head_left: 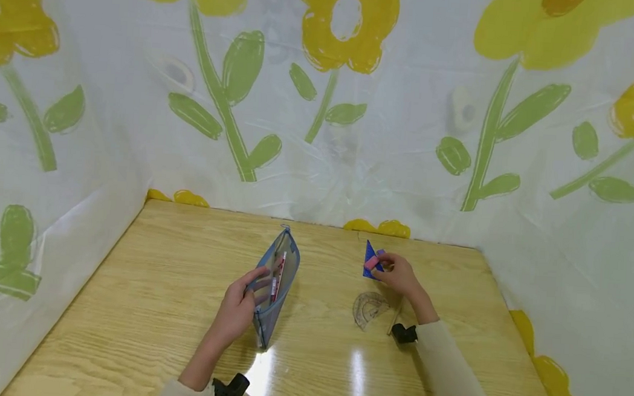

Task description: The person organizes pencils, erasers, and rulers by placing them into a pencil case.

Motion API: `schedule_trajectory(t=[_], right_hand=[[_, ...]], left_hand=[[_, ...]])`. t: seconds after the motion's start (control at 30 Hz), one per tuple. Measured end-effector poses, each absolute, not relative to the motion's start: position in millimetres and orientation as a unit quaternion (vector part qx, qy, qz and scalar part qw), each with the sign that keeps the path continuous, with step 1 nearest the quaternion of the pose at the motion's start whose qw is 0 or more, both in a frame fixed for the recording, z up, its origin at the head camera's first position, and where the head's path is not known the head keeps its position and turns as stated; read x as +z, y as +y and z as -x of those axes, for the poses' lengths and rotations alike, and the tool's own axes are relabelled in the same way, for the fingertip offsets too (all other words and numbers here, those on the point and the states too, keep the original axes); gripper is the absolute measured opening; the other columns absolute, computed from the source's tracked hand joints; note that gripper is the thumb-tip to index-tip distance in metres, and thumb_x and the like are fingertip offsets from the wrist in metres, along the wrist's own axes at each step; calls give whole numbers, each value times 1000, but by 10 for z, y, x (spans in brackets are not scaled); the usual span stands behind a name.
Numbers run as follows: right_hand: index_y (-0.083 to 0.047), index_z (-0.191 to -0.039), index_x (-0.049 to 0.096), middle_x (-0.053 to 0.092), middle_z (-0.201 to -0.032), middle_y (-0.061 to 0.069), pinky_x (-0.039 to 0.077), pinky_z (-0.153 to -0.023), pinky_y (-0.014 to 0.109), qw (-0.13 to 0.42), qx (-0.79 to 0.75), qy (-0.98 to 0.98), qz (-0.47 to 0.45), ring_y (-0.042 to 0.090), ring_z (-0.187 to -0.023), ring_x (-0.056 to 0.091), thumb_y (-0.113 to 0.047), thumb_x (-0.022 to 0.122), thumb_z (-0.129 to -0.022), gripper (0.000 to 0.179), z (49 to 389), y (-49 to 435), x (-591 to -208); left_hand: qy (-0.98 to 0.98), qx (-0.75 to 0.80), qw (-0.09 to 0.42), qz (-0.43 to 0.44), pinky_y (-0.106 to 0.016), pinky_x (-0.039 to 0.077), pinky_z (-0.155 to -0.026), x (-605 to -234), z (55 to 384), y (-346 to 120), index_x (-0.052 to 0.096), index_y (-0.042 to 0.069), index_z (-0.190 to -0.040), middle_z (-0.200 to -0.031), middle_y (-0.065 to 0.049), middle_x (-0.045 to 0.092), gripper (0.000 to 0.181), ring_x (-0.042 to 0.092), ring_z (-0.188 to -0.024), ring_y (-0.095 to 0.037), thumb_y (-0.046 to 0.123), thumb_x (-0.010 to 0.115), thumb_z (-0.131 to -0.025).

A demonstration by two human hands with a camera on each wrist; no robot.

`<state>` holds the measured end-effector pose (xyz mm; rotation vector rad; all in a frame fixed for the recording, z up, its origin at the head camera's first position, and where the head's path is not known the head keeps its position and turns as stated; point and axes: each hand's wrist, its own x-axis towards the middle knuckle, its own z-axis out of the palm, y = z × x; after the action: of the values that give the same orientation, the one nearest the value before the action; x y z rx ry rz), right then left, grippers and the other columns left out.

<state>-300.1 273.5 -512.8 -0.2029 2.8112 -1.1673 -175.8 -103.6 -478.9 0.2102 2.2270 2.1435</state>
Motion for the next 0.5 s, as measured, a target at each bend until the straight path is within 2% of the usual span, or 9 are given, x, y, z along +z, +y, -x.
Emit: schedule_trajectory(t=[0.1,0.2,0.3,0.4,0.43,0.5], right_hand=[[9,-130,60,61,-126,29,56,-96,53,50,-375,924,61,41,-114,59,-18,70,-96,45,3022,2707,-5111],[9,-128,62,61,-128,29,55,-99,54,44,-358,931,58,41,-117,60,-21,71,-95,46,3049,2682,-5117],[10,-125,63,64,-111,26,56,-83,43,38,-346,935,61,34,-98,60,-21,75,-92,46,3054,2653,-5123],[11,-120,64,57,-90,17,42,-66,34,29,-341,937,64,25,-79,50,-20,79,-88,47,3043,2617,-5117],[11,-119,64,54,-85,15,37,-64,34,27,-339,938,65,24,-75,45,-20,80,-88,47,3036,2607,-5113],[11,-117,65,51,-82,11,34,-63,31,24,-333,941,63,21,-73,43,-20,81,-87,46,3029,2593,-5115]], left_hand=[[719,692,19,-67,-54,50,-109,-4787,1766,-1039,35,-13,-150,-152,-32,40,53,46,-137,-49,-10,19,-100],[719,691,19,-68,-54,50,-108,-4792,1767,-1039,35,-12,-150,-151,-32,41,53,47,-137,-48,-10,20,-100],[719,691,21,-68,-54,50,-108,-4797,1751,-1038,36,-12,-150,-150,-32,42,53,47,-137,-49,-9,20,-100],[721,689,22,-65,-54,50,-108,-4806,1741,-1038,36,-12,-150,-150,-31,43,53,47,-137,-48,-9,20,-100],[722,688,22,-66,-54,50,-108,-4807,1740,-1038,36,-12,-150,-150,-31,43,53,47,-137,-48,-9,20,-100],[724,687,22,-64,-54,51,-107,-4812,1744,-1039,37,-11,-150,-150,-30,44,53,48,-136,-48,-9,21,-100]])
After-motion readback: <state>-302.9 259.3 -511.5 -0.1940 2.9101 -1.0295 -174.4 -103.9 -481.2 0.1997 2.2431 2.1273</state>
